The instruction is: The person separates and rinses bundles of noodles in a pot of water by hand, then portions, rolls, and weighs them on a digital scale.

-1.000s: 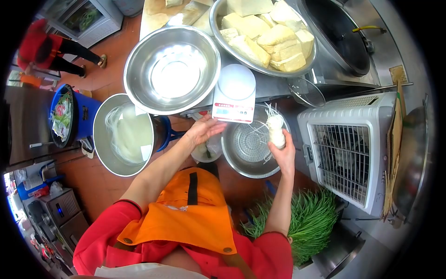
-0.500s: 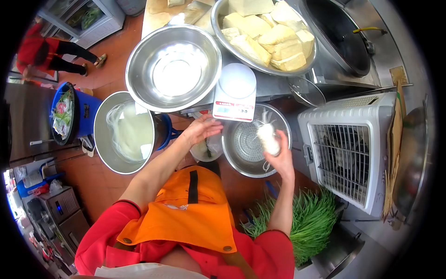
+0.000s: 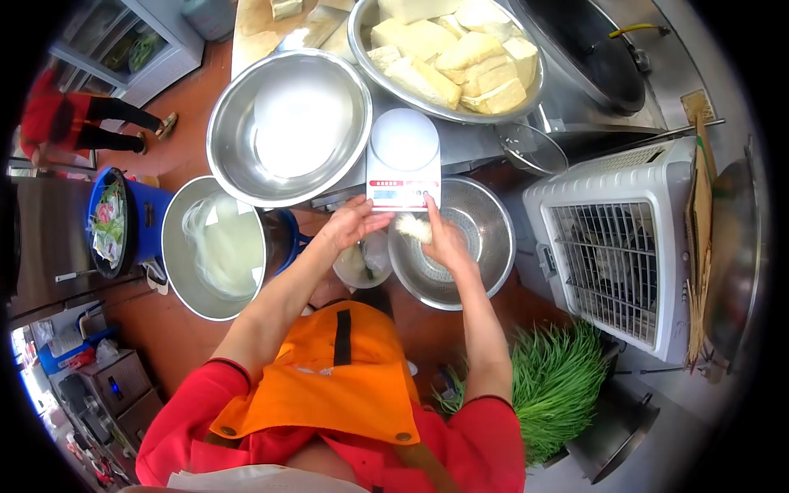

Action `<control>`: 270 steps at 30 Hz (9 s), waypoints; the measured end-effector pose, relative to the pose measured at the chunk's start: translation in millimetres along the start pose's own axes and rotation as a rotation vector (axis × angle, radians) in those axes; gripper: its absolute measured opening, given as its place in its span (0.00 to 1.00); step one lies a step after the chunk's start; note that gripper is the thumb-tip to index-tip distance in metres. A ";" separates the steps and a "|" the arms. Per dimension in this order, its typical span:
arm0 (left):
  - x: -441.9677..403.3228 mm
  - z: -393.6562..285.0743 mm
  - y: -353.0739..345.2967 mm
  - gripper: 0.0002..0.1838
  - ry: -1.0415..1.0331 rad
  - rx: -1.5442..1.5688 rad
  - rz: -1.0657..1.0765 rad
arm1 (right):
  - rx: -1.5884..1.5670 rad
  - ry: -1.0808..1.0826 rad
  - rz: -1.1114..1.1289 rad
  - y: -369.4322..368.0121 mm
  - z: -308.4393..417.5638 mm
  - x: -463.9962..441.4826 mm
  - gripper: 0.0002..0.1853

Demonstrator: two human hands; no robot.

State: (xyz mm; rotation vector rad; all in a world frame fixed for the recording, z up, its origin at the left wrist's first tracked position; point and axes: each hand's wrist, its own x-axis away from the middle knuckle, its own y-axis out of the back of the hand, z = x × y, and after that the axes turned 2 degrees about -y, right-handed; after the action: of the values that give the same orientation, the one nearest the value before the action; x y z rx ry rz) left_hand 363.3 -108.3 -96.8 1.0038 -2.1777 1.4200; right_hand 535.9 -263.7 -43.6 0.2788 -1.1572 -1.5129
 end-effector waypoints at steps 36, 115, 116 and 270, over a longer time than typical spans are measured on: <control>11.7 6.4 -13.1 0.26 0.004 0.025 0.030 | 0.020 0.100 -0.161 5.4 -8.5 -7.0 0.51; 23.7 -212.5 38.3 0.29 -0.304 0.258 -0.107 | -1.746 -0.036 0.115 -14.8 -45.9 -34.9 0.46; 24.8 -204.7 38.0 0.29 -0.289 0.168 -0.138 | -1.748 -0.040 0.139 -14.7 -47.2 -37.1 0.47; 172.8 39.3 120.3 0.22 -0.068 -0.033 -0.255 | 0.156 0.507 -0.133 93.7 149.5 -128.3 0.41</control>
State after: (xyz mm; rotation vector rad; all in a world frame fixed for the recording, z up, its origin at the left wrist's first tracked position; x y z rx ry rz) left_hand 161.1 -177.7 -83.2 1.2818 -2.0250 1.2454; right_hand 527.7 -66.1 48.6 0.8092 -0.8584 -1.3570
